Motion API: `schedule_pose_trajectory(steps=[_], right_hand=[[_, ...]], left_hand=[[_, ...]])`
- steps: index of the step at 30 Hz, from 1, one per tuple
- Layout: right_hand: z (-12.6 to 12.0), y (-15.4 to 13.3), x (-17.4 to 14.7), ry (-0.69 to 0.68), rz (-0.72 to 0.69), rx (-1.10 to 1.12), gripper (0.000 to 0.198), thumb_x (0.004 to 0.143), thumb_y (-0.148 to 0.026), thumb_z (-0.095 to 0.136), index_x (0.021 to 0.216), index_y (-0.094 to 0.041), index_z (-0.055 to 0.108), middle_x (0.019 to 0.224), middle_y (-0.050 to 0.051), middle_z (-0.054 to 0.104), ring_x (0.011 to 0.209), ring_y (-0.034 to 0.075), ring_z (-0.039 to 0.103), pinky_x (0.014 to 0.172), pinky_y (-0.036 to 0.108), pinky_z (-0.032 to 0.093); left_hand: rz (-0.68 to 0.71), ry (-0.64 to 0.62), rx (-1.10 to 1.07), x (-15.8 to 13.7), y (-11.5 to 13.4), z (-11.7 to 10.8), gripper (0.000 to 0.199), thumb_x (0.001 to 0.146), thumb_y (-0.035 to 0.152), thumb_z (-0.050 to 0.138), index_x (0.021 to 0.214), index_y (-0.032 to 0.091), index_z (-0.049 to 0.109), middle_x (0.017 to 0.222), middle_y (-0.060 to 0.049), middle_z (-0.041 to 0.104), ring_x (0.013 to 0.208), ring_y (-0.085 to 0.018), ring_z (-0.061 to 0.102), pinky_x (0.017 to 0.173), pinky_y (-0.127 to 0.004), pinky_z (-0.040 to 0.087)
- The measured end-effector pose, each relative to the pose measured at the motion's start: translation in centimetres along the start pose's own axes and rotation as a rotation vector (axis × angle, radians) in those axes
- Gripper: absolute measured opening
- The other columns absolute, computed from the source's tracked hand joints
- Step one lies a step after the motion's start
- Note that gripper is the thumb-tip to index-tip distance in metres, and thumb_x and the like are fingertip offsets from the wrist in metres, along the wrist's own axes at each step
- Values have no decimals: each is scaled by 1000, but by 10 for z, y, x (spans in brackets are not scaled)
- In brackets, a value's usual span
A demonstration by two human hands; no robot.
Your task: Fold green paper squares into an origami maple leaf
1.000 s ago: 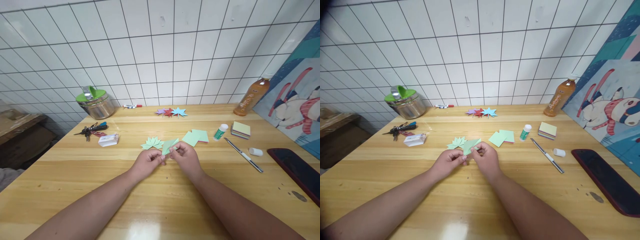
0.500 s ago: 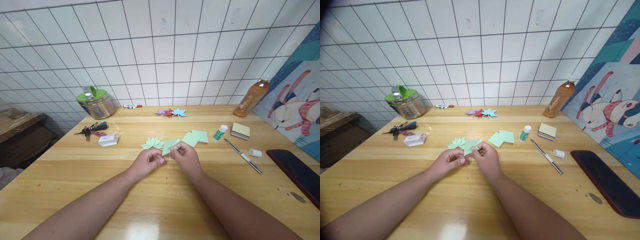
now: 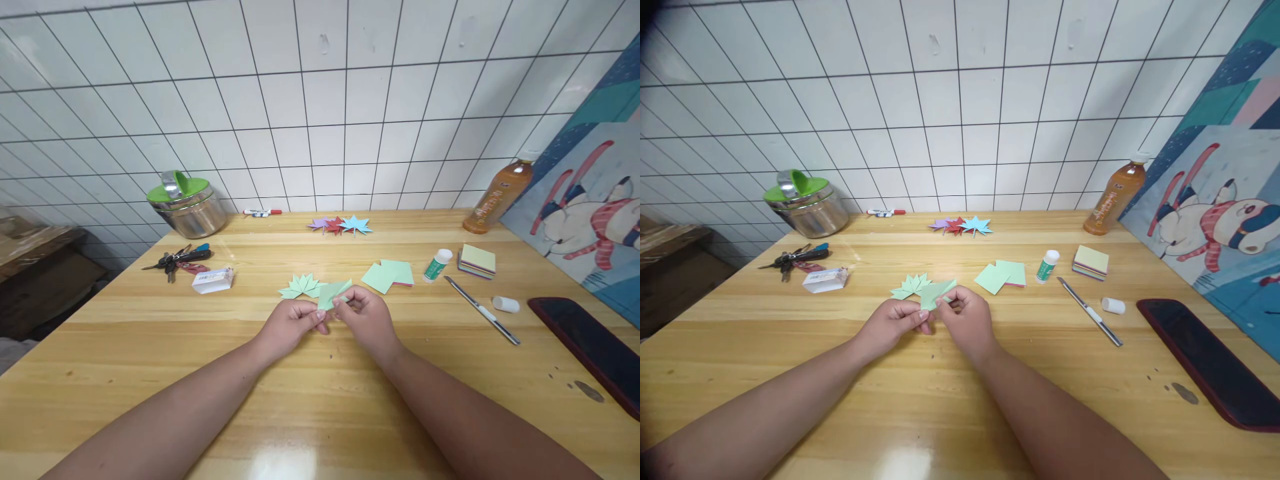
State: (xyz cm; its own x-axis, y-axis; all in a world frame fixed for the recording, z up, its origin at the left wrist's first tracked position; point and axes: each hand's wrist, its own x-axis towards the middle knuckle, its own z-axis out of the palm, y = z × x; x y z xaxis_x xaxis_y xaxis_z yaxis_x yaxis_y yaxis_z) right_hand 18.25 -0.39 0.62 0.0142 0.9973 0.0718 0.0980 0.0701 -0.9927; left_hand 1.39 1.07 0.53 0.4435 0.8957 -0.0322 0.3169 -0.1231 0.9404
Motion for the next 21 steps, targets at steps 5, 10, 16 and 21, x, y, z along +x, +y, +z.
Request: schedule_pose_trajectory(steps=[5,10,16,21], right_hand=[[1,0,0,-14,-17,4,17,72,-34,60,67,-19,56,67,2,65,63,16,61,58,26,48],[3,-5,-4,-25,-63,-49,13,72,-31,59,66,-19,58,66,1,65,61,15,60,56,24,46],[3,-5,-6,-23,-54,-14,12,74,-30,59,73,-19,65,69,2,67,65,16,63,61,25,48],[5,-3,-3,-25,8,110,17,71,-33,63,80,-19,62,70,2,66,66,17,64,60,27,50]], left_hand=[[18,6,-27,-1,4,2,29,77,42,58,76,13,67,72,-4,69,71,-18,62,67,-25,46],[3,33,-67,-2,4,4,28,77,41,58,80,14,66,69,-3,68,68,-17,61,65,-26,46],[-30,52,-80,-1,2,4,28,79,39,57,75,12,65,66,-5,69,62,-15,59,63,-25,45],[-45,58,-106,-1,2,4,31,78,41,58,76,12,66,65,-6,69,63,-16,60,64,-26,46]])
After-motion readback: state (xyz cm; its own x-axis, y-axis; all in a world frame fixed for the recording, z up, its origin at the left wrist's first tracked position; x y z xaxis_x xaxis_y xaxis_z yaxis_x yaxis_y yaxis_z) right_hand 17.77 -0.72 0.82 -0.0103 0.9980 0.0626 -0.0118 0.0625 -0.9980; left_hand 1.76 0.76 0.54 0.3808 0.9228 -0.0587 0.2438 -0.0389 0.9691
